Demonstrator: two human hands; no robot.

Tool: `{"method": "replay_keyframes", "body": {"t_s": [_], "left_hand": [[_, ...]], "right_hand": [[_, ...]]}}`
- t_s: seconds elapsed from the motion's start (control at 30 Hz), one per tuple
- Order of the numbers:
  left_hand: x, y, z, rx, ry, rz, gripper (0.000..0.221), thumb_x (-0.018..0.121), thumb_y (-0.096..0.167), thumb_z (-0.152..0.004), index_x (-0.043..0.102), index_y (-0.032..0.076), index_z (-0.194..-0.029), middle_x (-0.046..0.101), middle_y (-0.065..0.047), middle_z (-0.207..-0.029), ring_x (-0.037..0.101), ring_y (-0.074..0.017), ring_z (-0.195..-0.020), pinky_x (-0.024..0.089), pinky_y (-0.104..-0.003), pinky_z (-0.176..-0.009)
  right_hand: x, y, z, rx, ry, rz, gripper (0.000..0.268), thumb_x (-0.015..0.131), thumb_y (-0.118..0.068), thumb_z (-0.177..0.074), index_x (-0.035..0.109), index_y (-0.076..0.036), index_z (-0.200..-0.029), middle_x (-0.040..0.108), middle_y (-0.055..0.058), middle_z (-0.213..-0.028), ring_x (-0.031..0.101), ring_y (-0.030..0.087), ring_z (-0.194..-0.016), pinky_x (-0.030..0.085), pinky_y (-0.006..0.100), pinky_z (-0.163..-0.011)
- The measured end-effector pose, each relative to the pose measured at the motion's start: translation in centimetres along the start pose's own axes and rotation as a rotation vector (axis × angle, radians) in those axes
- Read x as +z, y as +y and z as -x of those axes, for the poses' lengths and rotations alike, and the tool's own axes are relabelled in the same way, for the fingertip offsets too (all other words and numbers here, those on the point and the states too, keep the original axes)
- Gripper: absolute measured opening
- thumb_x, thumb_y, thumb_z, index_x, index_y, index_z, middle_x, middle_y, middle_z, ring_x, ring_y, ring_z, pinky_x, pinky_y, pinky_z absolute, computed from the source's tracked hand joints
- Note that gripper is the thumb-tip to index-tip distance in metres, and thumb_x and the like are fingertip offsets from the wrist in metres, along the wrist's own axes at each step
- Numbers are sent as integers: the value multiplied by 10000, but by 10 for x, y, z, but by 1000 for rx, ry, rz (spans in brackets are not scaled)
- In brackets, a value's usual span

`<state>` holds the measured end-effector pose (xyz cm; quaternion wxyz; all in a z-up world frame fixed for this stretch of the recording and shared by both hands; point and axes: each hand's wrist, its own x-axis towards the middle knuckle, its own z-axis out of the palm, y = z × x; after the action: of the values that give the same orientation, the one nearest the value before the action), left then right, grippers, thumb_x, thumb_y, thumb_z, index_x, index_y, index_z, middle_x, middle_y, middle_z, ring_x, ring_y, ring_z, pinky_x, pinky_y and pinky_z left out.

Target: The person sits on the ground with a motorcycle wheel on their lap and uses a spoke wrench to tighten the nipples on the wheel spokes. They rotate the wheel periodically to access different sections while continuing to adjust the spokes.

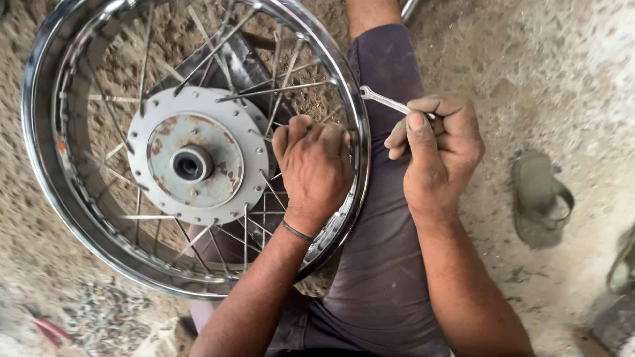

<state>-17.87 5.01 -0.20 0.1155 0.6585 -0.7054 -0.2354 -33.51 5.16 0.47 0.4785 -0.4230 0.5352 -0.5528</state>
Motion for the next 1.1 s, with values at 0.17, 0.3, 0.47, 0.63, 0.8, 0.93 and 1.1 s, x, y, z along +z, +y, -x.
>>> {"method": "replay_keyframes", "body": {"t_s": [0.17,0.3,0.47,0.63,0.8,0.93,1.1], "left_hand": [[-18,-17,23,179,41,79,179,661,166,-989,699,58,-1126,675,-89,-1146,540,-270,-1289,300,-500,-1226],[-13,-35,49,166,98,-4,175,682,160,-966,714,95,-1126,650,-61,-1247,508,-299,-1350,162,-583,-1280],[-10,-40,46,149,-7,29,158,694,164,-953,693,65,-1077,630,-76,-1276,514,-291,-1354,102,-633,-1271],[-11,-42,47,165,-20,11,199,661,150,-934,693,49,-1103,612,-94,-1315,509,-283,-1363,67,-635,-1274],[-7,-47,48,172,-15,41,260,636,140,-914,705,53,-1150,589,-101,-1335,506,-290,-1366,57,-632,-1274],[-5,-48,50,173,-51,30,227,636,128,-900,705,56,-1105,587,-115,-1337,508,-292,-1361,56,-642,-1274],[-10,-47,48,177,-46,53,291,615,121,-882,705,50,-1150,577,-141,-1335,499,-309,-1354,52,-641,-1266]], "right_hand": [[-3,-16,26,-137,-128,259,104,531,-100,-1199,550,-9,-1152,715,103,-868,681,91,-691,561,205,-605],[-6,-17,62,-148,-179,486,57,557,-40,-1113,546,15,-1124,726,99,-863,671,82,-667,542,180,-522],[7,-18,66,-167,-247,666,61,595,8,-1043,571,25,-1097,704,51,-750,648,61,-595,486,199,-513],[16,-16,68,-150,-258,721,77,607,3,-1076,586,4,-1150,687,47,-806,695,92,-665,540,223,-576],[44,-37,35,-173,-354,856,42,611,-32,-1061,615,-2,-1090,684,58,-743,695,106,-644,532,263,-552],[80,-23,-30,-66,-670,1205,147,656,-165,-1052,678,-45,-1133,703,82,-729,639,221,-479,504,364,-457],[80,-9,-41,-388,-701,1187,108,691,-158,-1013,638,-65,-1027,702,83,-784,670,204,-618,527,334,-559]]}}
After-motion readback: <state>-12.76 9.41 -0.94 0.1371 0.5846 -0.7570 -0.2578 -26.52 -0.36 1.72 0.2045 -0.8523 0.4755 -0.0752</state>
